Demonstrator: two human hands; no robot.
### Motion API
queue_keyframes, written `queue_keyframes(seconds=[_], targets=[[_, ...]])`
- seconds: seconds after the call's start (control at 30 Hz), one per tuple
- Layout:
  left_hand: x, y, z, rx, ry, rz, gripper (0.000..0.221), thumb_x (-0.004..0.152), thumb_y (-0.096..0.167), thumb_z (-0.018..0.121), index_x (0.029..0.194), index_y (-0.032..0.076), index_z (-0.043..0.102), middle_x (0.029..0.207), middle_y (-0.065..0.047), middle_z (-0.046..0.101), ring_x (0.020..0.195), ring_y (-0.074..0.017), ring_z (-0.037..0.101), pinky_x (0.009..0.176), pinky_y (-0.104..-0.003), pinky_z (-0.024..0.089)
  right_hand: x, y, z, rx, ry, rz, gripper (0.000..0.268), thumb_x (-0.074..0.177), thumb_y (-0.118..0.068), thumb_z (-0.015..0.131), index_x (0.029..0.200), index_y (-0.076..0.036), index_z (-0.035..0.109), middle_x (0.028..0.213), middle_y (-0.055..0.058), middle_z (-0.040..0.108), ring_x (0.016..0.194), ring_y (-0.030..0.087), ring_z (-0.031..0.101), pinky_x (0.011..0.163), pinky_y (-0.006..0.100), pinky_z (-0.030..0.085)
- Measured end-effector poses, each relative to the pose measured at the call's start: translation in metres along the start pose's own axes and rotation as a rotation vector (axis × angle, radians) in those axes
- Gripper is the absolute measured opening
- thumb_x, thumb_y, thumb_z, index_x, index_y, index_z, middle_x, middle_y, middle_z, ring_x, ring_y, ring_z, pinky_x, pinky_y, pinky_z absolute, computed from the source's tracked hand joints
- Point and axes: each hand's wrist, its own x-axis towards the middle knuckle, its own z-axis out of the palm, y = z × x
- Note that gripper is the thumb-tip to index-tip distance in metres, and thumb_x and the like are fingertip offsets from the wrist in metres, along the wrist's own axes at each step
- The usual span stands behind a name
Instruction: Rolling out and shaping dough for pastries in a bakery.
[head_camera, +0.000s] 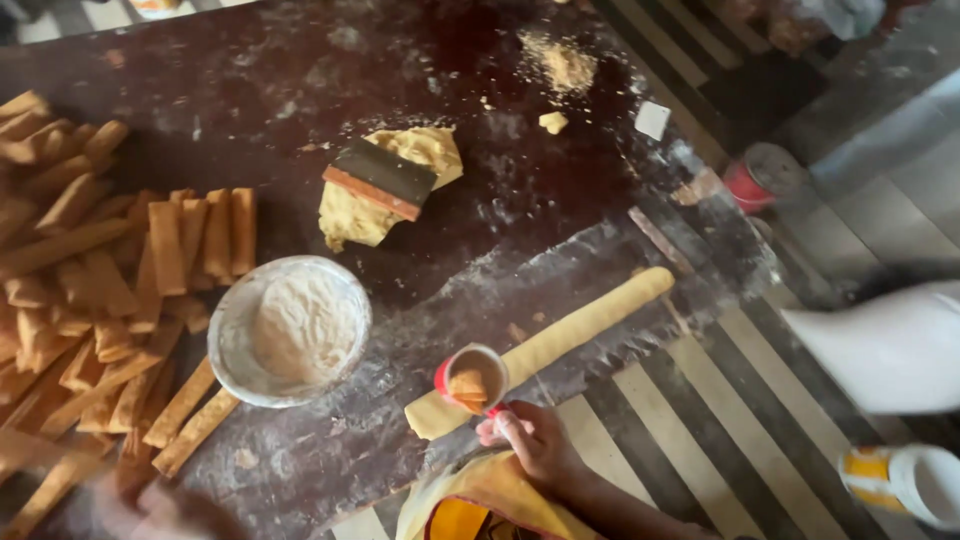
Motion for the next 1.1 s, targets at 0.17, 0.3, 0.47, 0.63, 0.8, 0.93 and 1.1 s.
queue_keyframes(seconds=[0.17,0.3,0.47,0.63,0.8,0.93,1.1], targets=[[-0.017,0.136,0.078,0.111,-0.542,-0.033,0.036,0.093,0.006,0.054,0.122,0.010,0.077,0.101,-0.008,0.075,0.097,-0.0206,0.073,0.082,-0.036,0.056,0.007,0.041,-0.047,-0.020,0.076,-0.150,0.029,0.102,-0.016,0.050,0.102,0.005,0.071,0.091,0.016,0.080,0.085,0.023,0.078,0.079,0.037,0.063],[-0.066,0.190,0.161,-1.154,-0.680,-0.567,0.039,0.098,0.017,0.048,0.128,-0.003,0.063,0.102,-0.012,0.068,0.085,-0.0193,0.062,0.072,-0.031,0.050,0.007,0.043,-0.091,0.019,0.118,-0.037,0.029,0.100,-0.018,0.050,0.103,0.002,0.071,0.090,0.016,0.079,0.084,0.023,0.078,0.079,0.036,0.063],[-0.111,0.283,0.181,-1.423,-0.787,-0.743,0.045,0.097,0.015,0.042,0.134,-0.005,0.055,0.106,-0.017,0.068,0.088,-0.0225,0.063,0.076,-0.032,0.054,0.008,0.039,-0.188,-0.096,0.042,-0.015,0.032,0.101,-0.023,0.052,0.089,0.003,0.067,0.090,0.017,0.080,0.082,0.023,0.079,0.075,0.035,0.062],[-0.152,0.313,0.208,-1.458,-0.850,-0.831,0.045,0.098,0.015,0.039,0.135,-0.006,0.054,0.107,-0.018,0.068,0.090,-0.0223,0.065,0.079,-0.033,0.055,-0.005,0.014,-0.247,-0.125,0.033,0.031,0.032,0.102,-0.023,0.051,0.105,0.004,0.069,0.093,0.017,0.079,0.083,0.023,0.078,0.076,0.034,0.061],[-0.176,0.324,0.226,-1.559,-0.961,-0.884,0.045,0.101,0.018,0.037,0.137,-0.003,0.053,0.107,-0.017,0.068,0.083,-0.0210,0.064,0.072,-0.032,0.052,0.000,0.049,-0.294,-0.037,0.080,0.017,0.038,0.103,-0.024,0.051,0.117,0.008,0.068,0.095,0.020,0.080,0.082,0.026,0.079,0.076,0.035,0.062],[-0.177,0.330,0.234,-1.559,-1.013,-0.979,0.044,0.101,0.021,0.036,0.134,-0.002,0.053,0.107,-0.017,0.069,0.082,-0.0221,0.065,0.071,-0.033,0.054,0.001,0.053,-0.300,0.017,0.134,-0.037,0.037,0.103,-0.023,0.051,0.117,0.007,0.068,0.095,0.021,0.080,0.081,0.027,0.080,0.075,0.035,0.063],[-0.165,0.313,0.268,-1.519,-1.084,-0.939,0.043,0.102,0.020,0.038,0.134,-0.004,0.053,0.110,-0.018,0.068,0.086,-0.0237,0.067,0.073,-0.034,0.055,0.008,0.073,-0.300,0.060,0.211,-0.084,0.037,0.103,-0.022,0.051,0.117,0.007,0.067,0.094,0.021,0.079,0.082,0.026,0.079,0.075,0.036,0.065]])
